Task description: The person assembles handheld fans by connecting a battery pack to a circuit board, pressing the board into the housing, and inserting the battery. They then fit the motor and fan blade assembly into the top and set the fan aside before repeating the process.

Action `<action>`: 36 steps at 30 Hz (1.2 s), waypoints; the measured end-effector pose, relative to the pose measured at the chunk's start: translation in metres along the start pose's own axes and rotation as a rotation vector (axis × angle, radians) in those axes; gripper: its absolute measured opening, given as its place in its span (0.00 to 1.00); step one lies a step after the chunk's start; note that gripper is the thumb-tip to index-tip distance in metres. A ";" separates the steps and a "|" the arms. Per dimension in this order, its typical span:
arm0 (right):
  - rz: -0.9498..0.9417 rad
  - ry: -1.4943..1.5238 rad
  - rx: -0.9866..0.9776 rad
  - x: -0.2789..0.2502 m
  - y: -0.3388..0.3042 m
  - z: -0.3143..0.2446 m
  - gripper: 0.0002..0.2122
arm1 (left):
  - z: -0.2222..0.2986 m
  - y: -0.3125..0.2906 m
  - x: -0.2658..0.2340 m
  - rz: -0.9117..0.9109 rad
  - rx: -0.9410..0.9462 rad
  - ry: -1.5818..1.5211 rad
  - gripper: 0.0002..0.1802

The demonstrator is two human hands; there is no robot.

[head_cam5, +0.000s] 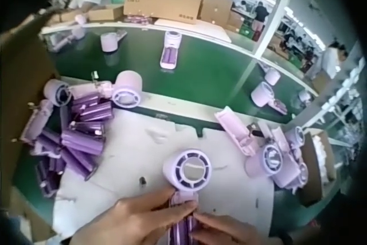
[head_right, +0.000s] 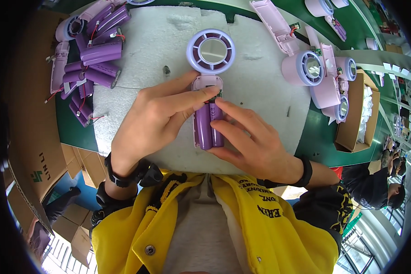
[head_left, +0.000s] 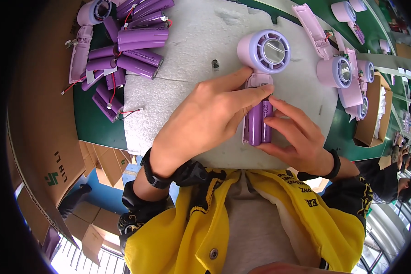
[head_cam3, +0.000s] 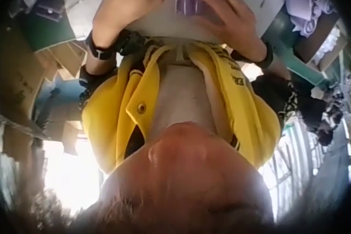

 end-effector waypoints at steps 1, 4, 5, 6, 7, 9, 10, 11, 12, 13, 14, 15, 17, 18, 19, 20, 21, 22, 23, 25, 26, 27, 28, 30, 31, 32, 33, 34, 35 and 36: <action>-0.002 0.001 0.002 0.001 0.000 -0.001 0.22 | -0.001 -0.001 0.000 -0.009 -0.018 -0.023 0.20; -0.001 -0.022 0.051 0.005 0.001 -0.002 0.20 | -0.001 0.000 -0.002 -0.028 -0.045 -0.060 0.22; -0.002 -0.020 0.054 0.005 0.001 -0.003 0.20 | -0.001 0.001 -0.003 -0.038 -0.052 -0.071 0.23; -0.010 -0.011 0.080 0.005 0.003 -0.003 0.21 | -0.001 0.001 -0.003 -0.047 -0.060 -0.082 0.24; -0.018 -0.002 0.107 0.005 0.004 -0.004 0.22 | -0.002 0.001 -0.004 -0.051 -0.061 -0.084 0.24; -0.023 0.009 0.137 0.006 0.006 -0.005 0.23 | -0.005 0.001 -0.003 -0.072 -0.098 -0.144 0.27; -0.023 0.035 0.184 0.006 0.008 -0.004 0.25 | -0.006 0.001 -0.002 -0.083 -0.115 -0.173 0.29; -0.022 0.060 0.230 0.006 0.009 -0.002 0.26 | -0.006 0.002 -0.002 -0.086 -0.114 -0.173 0.29; -0.019 0.086 0.273 0.007 0.010 -0.001 0.27 | -0.007 0.003 -0.002 -0.088 -0.126 -0.180 0.30; -0.012 0.086 0.272 0.005 0.013 -0.001 0.27 | -0.008 0.003 -0.002 -0.090 -0.136 -0.186 0.31; -0.031 0.099 0.296 0.005 0.017 0.000 0.29 | -0.008 0.004 -0.001 -0.091 -0.145 -0.191 0.31; -0.049 0.110 0.319 0.003 0.021 0.002 0.30 | -0.008 0.004 -0.001 -0.093 -0.140 -0.184 0.31; -0.051 0.111 0.331 -0.001 0.023 0.004 0.32 | -0.010 0.005 0.001 -0.090 -0.160 -0.275 0.32; -0.072 0.103 0.261 -0.001 0.022 0.004 0.33 | -0.010 0.005 0.000 -0.087 -0.165 -0.318 0.32; -0.093 0.091 0.188 0.001 0.021 0.007 0.34 | -0.011 0.006 0.002 -0.080 -0.149 -0.302 0.32; -0.115 0.078 0.114 0.002 0.020 0.010 0.35 | -0.012 0.005 0.005 -0.057 -0.137 -0.316 0.31; -0.103 0.063 0.099 0.003 0.018 0.015 0.35 | -0.012 0.005 0.006 -0.032 -0.125 -0.330 0.29; -0.092 0.044 0.057 0.005 0.014 0.016 0.37 | -0.011 0.004 0.007 -0.006 -0.120 -0.347 0.27; -0.081 0.025 0.015 0.008 0.010 0.017 0.38 | -0.010 0.005 0.005 0.005 -0.112 -0.336 0.27; -0.075 -0.003 -0.033 0.008 0.004 0.014 0.40 | -0.010 0.006 0.006 -0.062 -0.153 -0.319 0.29; -0.084 -0.033 -0.008 0.008 0.002 0.013 0.40 | -0.010 0.006 0.007 -0.095 -0.174 -0.312 0.30; -0.096 -0.058 0.007 0.009 0.002 0.012 0.40 | -0.009 0.005 0.006 -0.076 -0.174 -0.303 0.30; -0.108 -0.083 0.023 0.010 0.003 0.010 0.40 | -0.009 0.004 0.007 -0.064 -0.160 -0.276 0.29; -0.089 -0.095 0.036 0.011 0.000 0.001 0.39 | -0.012 0.001 0.010 -0.032 -0.137 -0.222 0.28; -0.065 -0.103 0.071 0.012 -0.001 -0.002 0.38 | -0.013 0.001 0.011 -0.011 -0.141 -0.214 0.28; -0.044 -0.109 0.107 0.012 -0.001 -0.002 0.38 | -0.013 0.001 0.013 -0.009 -0.125 -0.195 0.28; -0.053 -0.108 0.087 0.013 0.002 -0.001 0.38 | -0.012 0.001 0.016 -0.008 -0.108 -0.175 0.28; -0.053 -0.143 0.081 0.011 0.002 0.000 0.38 | -0.012 0.003 0.018 -0.013 -0.085 -0.160 0.28; -0.054 -0.178 0.076 0.009 0.003 0.002 0.38 | -0.013 0.002 0.019 0.001 -0.085 -0.159 0.28; -0.053 -0.214 0.071 0.007 0.004 0.003 0.38 | -0.013 0.000 0.019 0.060 -0.086 -0.189 0.29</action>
Point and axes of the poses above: each hand's wrist, its own y-axis towards the middle knuckle, its own x-axis out of the palm, z = x × y, the point moved 5 cm from there along y, towards the middle knuckle, and after that the axes turned 7 degrees about -z, right-handed, at the moved point
